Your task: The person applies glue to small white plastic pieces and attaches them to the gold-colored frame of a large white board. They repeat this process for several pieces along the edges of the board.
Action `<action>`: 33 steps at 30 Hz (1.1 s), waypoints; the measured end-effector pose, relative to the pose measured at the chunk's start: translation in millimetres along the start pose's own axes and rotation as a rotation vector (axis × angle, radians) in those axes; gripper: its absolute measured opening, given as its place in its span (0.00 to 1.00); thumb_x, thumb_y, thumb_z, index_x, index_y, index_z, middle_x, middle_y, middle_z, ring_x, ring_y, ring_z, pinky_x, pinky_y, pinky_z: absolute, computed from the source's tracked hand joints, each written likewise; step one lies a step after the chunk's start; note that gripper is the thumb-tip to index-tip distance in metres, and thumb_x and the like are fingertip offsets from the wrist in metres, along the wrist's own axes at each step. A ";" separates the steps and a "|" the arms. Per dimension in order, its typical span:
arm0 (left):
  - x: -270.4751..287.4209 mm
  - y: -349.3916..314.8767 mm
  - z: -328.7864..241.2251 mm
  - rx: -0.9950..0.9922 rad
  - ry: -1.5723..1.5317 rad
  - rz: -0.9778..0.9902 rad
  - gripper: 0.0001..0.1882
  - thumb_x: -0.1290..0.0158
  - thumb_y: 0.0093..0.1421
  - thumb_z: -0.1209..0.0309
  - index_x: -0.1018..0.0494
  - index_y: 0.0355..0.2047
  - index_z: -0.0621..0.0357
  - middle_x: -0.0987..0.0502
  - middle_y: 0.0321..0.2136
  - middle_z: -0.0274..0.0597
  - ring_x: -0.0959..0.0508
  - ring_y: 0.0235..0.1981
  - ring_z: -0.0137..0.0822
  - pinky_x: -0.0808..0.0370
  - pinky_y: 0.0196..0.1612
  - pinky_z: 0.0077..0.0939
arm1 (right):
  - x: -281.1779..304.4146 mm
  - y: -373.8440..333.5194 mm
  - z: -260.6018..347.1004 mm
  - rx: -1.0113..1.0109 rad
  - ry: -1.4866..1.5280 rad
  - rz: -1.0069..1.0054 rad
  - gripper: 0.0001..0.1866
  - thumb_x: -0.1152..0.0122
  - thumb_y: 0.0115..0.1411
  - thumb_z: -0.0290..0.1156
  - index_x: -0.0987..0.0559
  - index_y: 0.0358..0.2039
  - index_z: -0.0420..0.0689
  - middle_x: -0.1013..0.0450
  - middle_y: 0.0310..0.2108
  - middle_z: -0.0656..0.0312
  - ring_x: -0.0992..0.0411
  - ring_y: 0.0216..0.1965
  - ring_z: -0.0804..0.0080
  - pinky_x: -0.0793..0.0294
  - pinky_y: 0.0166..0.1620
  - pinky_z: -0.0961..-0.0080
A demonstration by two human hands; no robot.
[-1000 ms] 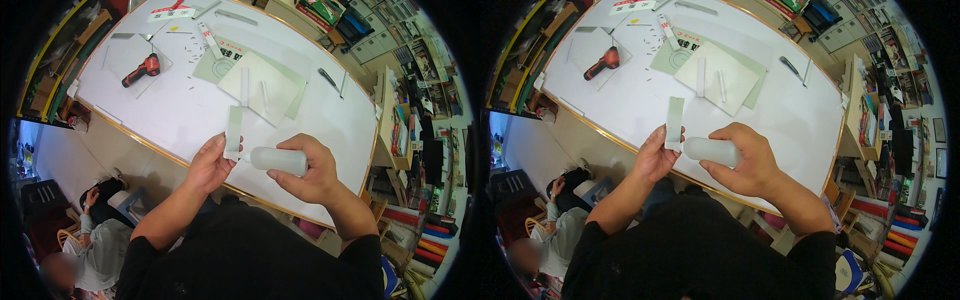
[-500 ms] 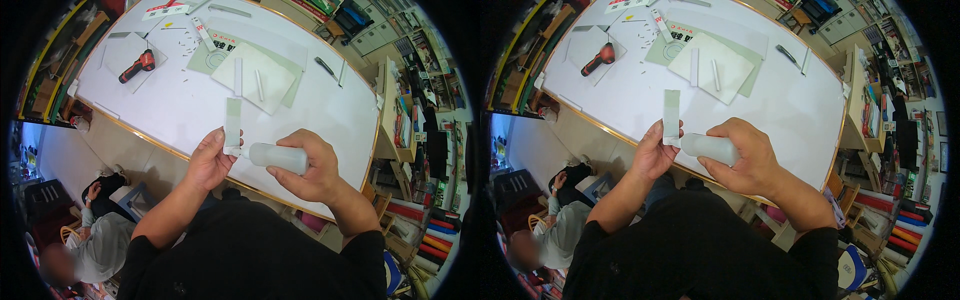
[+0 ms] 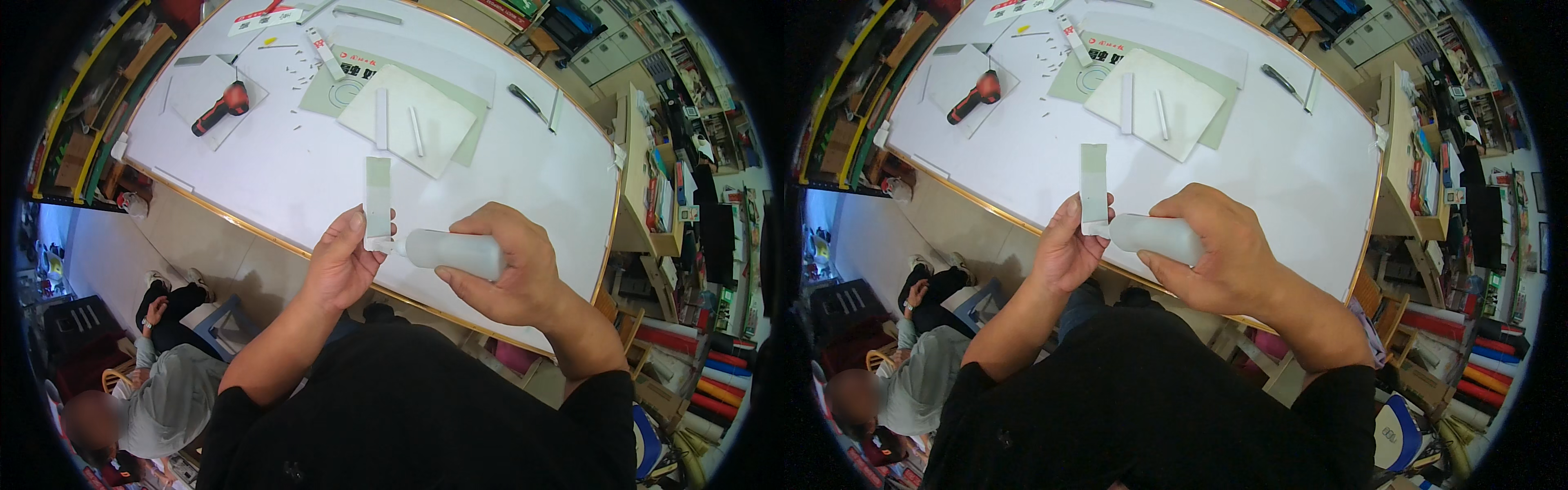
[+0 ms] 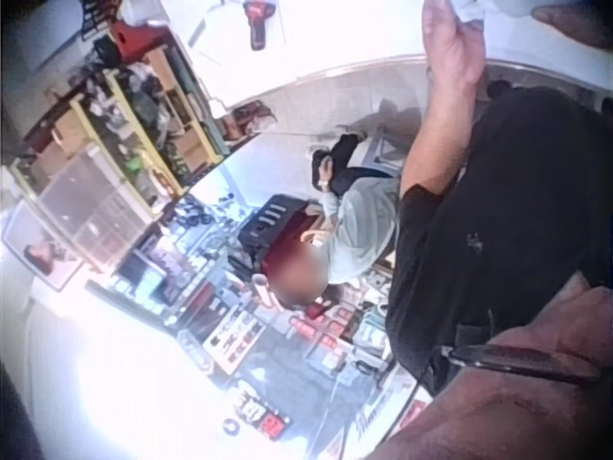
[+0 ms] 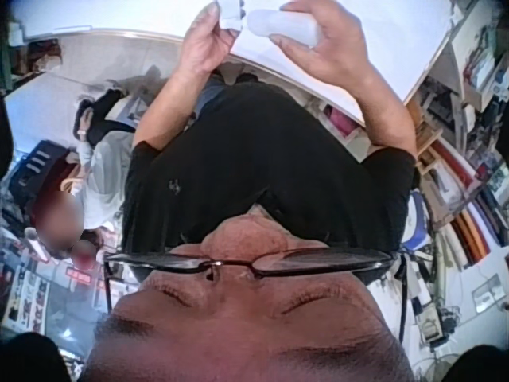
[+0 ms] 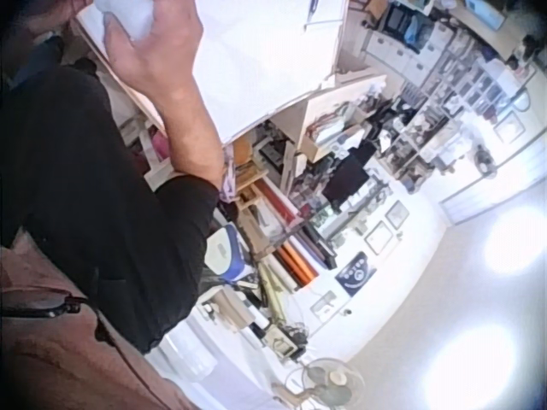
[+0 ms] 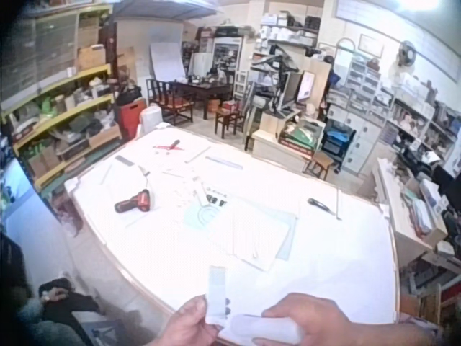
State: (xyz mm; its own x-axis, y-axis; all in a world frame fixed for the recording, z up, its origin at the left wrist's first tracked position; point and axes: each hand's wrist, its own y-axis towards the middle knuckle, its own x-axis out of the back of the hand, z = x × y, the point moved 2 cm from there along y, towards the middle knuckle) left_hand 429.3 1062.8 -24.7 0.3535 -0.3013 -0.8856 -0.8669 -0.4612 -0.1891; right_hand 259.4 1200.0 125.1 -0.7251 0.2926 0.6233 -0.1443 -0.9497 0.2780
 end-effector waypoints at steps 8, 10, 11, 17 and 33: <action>-5.8 -4.9 4.8 0.020 0.003 0.081 0.20 0.46 0.74 0.59 0.25 0.56 0.62 0.19 0.51 0.44 0.19 0.48 0.32 0.20 0.52 0.28 | 11.4 -4.2 -4.8 -0.013 -0.016 -0.018 0.22 0.22 0.51 0.22 0.22 0.46 0.40 0.22 0.36 0.56 0.20 0.35 0.65 0.23 0.38 0.72; -6.3 -7.2 6.7 0.047 0.007 0.085 0.20 0.46 0.74 0.59 0.25 0.56 0.62 0.19 0.51 0.44 0.19 0.47 0.32 0.20 0.51 0.28 | 15.3 -2.3 -6.0 -0.006 -0.047 -0.029 0.21 0.23 0.51 0.23 0.22 0.45 0.40 0.21 0.36 0.56 0.20 0.35 0.66 0.23 0.38 0.72; -6.4 -8.6 8.1 0.060 0.011 0.087 0.20 0.46 0.74 0.59 0.24 0.56 0.62 0.19 0.51 0.44 0.19 0.47 0.32 0.20 0.50 0.28 | 17.3 -1.0 -6.5 -0.003 -0.052 -0.043 0.21 0.23 0.52 0.24 0.22 0.45 0.40 0.21 0.36 0.56 0.20 0.35 0.66 0.23 0.38 0.73; -3.4 -12.7 15.1 0.058 0.038 0.034 0.25 0.46 0.73 0.56 0.29 0.57 0.67 0.22 0.51 0.51 0.18 0.46 0.36 0.18 0.49 0.30 | 28.3 8.8 -11.3 -0.036 -0.064 -0.098 0.18 0.24 0.54 0.26 0.22 0.43 0.40 0.21 0.34 0.58 0.21 0.34 0.69 0.23 0.38 0.73; -0.6 -13.9 14.3 0.085 0.118 -0.020 0.26 0.40 0.69 0.56 0.26 0.56 0.66 0.20 0.50 0.49 0.18 0.46 0.36 0.18 0.50 0.30 | 31.4 18.7 -15.8 -0.088 -0.068 -0.150 0.19 0.24 0.52 0.28 0.21 0.43 0.40 0.21 0.35 0.53 0.20 0.35 0.59 0.21 0.39 0.68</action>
State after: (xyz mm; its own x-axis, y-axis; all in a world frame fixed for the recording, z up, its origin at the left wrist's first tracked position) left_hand 436.1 1081.3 -27.7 0.4060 -0.3912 -0.8259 -0.8839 -0.3975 -0.2463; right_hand 223.4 1189.6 138.2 -0.6443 0.4362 0.6282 -0.3085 -0.8999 0.3084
